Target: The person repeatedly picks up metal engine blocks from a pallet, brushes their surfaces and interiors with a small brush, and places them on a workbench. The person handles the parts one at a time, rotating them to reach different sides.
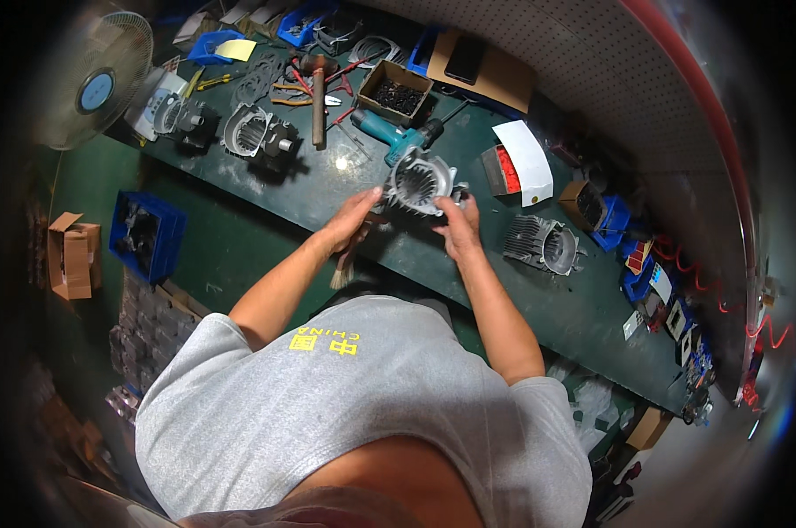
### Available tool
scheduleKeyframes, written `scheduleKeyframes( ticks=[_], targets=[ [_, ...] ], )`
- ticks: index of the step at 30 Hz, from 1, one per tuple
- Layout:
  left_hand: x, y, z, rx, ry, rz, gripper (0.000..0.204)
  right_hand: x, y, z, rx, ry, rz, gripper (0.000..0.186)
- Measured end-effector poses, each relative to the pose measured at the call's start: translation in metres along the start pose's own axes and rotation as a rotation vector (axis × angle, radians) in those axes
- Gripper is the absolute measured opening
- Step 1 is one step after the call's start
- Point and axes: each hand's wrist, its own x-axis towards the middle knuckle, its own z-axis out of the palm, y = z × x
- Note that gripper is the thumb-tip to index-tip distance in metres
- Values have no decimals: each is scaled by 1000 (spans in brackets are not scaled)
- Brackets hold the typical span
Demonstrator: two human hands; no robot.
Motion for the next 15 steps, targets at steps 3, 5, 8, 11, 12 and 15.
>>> scheduleKeyframes(
  ticks=[3, 5, 8, 11, 12, 15],
  targets=[
    [-6, -14, -15, -47, 59, 6, 69, -11, 7, 36, -66, -22, 13, 60],
    [-11, -16, -27, -65, 116, -4, 70, -5, 18, 52, -77, -23, 29, 64],
    [-3, -14, -38, -72, 137, -13, 71, 4, 26, 67, -47, 10, 12, 66],
    [20, -2, -37, -77, 151, -6, 71, 18, 27, 62, -46, 89, -18, 68],
    [28, 5, -35, -49, 148, 11, 70, 22, 25, 58, -13, 81, -17, 66],
    [38, 17, -28, -9, 160, 22, 68, 21, 16, 50, 67, 42, -20, 57]
  ],
)
